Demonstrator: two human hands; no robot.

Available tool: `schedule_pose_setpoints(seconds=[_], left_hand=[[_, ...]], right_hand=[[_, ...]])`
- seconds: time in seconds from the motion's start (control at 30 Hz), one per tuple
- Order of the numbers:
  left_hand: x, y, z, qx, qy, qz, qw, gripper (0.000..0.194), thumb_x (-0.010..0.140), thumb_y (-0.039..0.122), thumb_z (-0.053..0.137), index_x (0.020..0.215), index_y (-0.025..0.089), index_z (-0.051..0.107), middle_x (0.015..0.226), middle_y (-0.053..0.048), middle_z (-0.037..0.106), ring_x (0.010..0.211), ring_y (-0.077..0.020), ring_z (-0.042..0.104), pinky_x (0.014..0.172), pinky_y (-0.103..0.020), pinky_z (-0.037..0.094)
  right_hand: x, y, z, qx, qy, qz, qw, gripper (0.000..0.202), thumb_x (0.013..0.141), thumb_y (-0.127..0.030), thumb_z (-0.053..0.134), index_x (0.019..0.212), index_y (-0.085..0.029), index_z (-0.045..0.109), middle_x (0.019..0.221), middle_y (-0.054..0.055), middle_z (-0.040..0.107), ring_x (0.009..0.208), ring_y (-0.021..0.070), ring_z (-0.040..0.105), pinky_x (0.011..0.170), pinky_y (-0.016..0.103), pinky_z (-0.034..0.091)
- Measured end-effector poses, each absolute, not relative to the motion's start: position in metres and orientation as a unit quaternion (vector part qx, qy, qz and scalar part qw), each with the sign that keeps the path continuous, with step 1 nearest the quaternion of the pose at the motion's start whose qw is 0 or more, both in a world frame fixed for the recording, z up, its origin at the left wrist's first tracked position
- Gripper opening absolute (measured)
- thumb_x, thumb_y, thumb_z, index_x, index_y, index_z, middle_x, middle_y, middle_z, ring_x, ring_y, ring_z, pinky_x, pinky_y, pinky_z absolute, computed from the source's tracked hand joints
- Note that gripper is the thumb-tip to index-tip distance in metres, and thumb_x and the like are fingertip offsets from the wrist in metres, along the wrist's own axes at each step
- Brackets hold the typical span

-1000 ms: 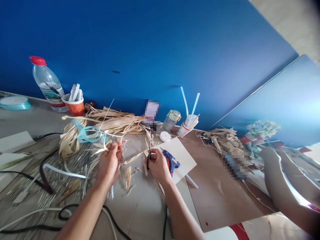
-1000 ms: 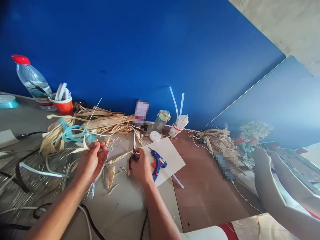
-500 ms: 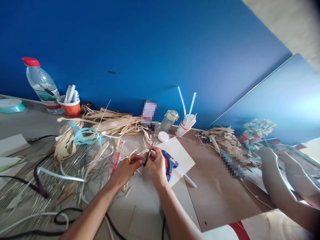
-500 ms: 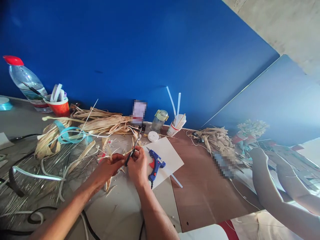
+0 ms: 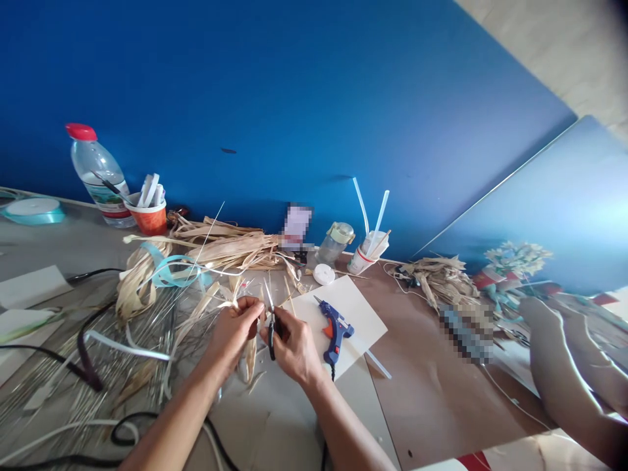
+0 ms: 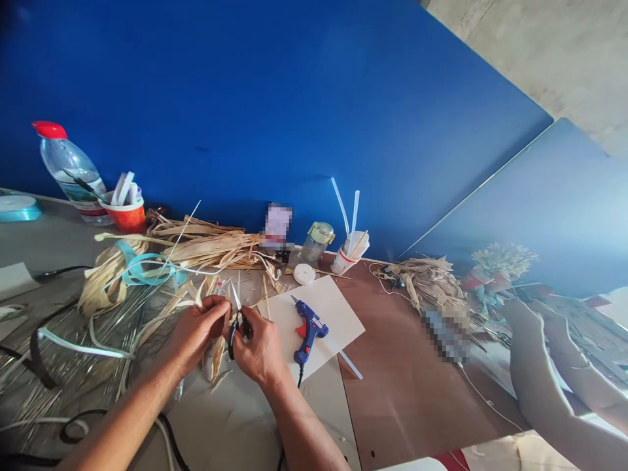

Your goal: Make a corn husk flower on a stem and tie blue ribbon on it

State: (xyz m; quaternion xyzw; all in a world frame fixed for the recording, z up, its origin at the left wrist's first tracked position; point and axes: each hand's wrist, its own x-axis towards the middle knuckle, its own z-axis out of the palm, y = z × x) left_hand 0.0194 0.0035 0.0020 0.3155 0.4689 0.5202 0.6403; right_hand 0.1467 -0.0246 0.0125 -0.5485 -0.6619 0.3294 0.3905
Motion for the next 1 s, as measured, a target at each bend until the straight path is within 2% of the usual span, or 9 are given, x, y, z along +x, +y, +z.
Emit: schedule_pose_setpoints(seconds=[0.17,0.63,0.83,1.0], left_hand=[[0.0184,0.0040,0.0020,0.311,0.463,0.537,0.633,0.015,0.066,0.029,0.071,0.066,0.019,0.060,0.055,0.005,0.055,0.050,-0.0090,0.050,0.050,-0.019,0.040],[0.0207,0.0034,0.0056,0.305,0.459,0.532,0.643,0.018,0.063,0.032,0.071,0.062,0.019,0.059,0.051,0.005,0.053,0.044,-0.0087,0.047,0.044,-0.020,0.037],[0.0202,0.0036,0.0061,0.297,0.453,0.535,0.649,0.020,0.062,0.032,0.072,0.062,0.018,0.059,0.051,0.006,0.052,0.044,-0.0073,0.047,0.044,-0.018,0.036],[0.0195,0.0037,0.0050,0.292,0.456,0.532,0.651,0.023,0.061,0.034,0.074,0.063,0.018,0.058,0.050,0.007,0.050,0.042,-0.0069,0.044,0.042,-0.017,0.035]], right_hand=[[0.1410,-0.0283,0.0174,-0.536,-0.690,0.317,0.367,0.016,0.074,-0.019,0.057,0.087,-0.019,0.067,0.063,-0.003,0.053,0.056,0.0107,0.043,0.052,0.020,0.034],[0.1406,-0.0287,0.0195,-0.531,-0.663,0.375,0.371,0.019,0.076,-0.017,0.054,0.089,-0.019,0.068,0.064,-0.005,0.053,0.055,0.0094,0.038,0.051,0.020,0.030],[0.1398,-0.0279,0.0173,-0.536,-0.661,0.375,0.369,0.015,0.075,-0.014,0.053,0.082,-0.019,0.066,0.068,-0.004,0.058,0.058,0.0096,0.042,0.053,0.019,0.031],[0.1397,-0.0283,0.0191,-0.536,-0.663,0.376,0.363,0.018,0.076,-0.014,0.052,0.087,-0.018,0.066,0.072,-0.002,0.061,0.062,0.0107,0.046,0.056,0.019,0.033]])
